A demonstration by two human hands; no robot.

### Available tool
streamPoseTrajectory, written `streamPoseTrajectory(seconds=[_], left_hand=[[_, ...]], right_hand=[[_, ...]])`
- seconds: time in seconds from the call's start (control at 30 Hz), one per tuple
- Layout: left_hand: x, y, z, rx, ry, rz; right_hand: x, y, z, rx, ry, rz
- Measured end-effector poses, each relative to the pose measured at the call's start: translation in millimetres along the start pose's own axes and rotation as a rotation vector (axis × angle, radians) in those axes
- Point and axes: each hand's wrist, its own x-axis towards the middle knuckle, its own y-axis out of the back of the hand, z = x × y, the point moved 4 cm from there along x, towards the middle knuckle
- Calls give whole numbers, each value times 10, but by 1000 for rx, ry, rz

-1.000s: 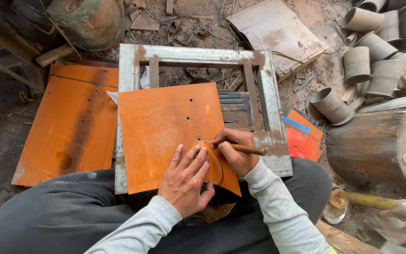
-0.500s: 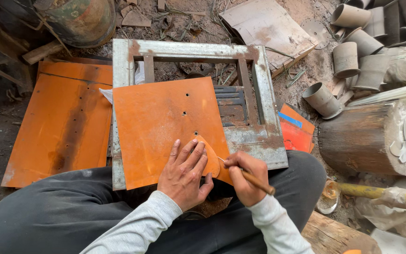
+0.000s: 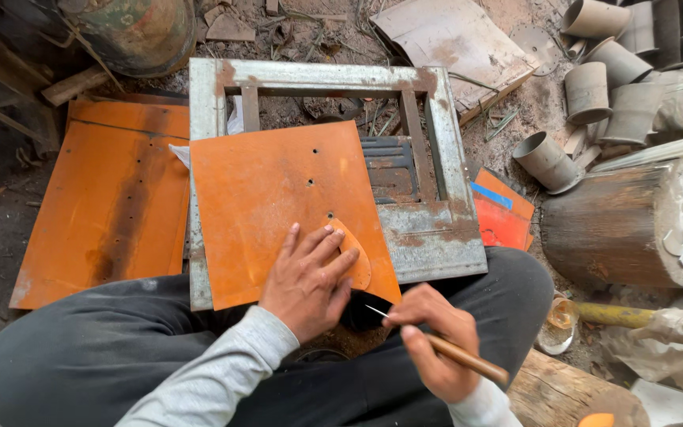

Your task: The person uses a small curved template and a pointed awl to mark and punch holes in an orange sheet. They repeatedly position the template, trace its outline, and punch holes at marked points, then remove the template and repeat the process on the same sheet.

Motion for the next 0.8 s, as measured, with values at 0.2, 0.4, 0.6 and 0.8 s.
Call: streamPoseTrajectory(seconds=[0.2, 0.4, 0.6, 0.8], left_hand=[[58, 16, -44, 66, -46, -90], [61, 12, -30, 33, -54, -66], [32, 7, -29, 15, -60, -28], [14, -24, -26, 31, -67, -34]], right_hand=[[215, -274, 63, -152, 67, -32], [255, -328, 131, -219, 65, -45], [268, -349, 134, -246, 85, -52], [289, -352, 76, -295, 165, -62]])
